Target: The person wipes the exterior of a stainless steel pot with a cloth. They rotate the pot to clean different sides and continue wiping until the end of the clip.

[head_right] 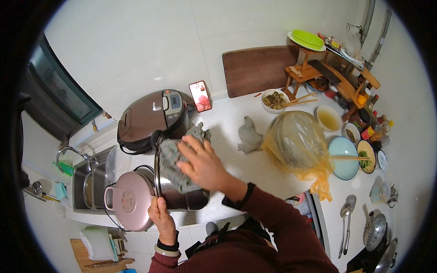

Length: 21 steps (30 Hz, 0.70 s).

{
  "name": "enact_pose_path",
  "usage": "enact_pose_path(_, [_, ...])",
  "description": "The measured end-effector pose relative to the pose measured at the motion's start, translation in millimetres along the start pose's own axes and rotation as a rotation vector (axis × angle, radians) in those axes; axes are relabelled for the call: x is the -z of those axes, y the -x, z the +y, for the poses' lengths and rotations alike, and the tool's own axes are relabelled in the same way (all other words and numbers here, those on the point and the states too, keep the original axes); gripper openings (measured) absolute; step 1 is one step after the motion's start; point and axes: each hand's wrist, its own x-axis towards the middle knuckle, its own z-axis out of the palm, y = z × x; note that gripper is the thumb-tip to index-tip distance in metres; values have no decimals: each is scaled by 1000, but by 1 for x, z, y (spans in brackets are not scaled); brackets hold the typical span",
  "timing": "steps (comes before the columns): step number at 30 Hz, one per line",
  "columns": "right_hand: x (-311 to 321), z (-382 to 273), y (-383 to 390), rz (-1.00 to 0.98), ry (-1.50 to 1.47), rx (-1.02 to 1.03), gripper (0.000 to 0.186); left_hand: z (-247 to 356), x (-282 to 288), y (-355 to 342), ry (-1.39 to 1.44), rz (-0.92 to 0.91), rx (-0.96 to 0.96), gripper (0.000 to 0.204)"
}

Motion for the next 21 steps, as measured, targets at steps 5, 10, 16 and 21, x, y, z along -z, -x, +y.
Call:
enact_pose_path(5, [-5,-55,49,95,273,229,66,-3,5,-1,70,-54,47,47])
enact_pose_path(10, [-5,-60,56,98,282,272,73,-7,17,3,247,-180,130,43])
enact_pose_path(16, [-4,-56,44,89,290,279,68,-24,29,12,357,-251,122,41])
enact_pose_path(21, [-5,-57,44,71,269,270,64,-38,26,36,519,-202,353,28])
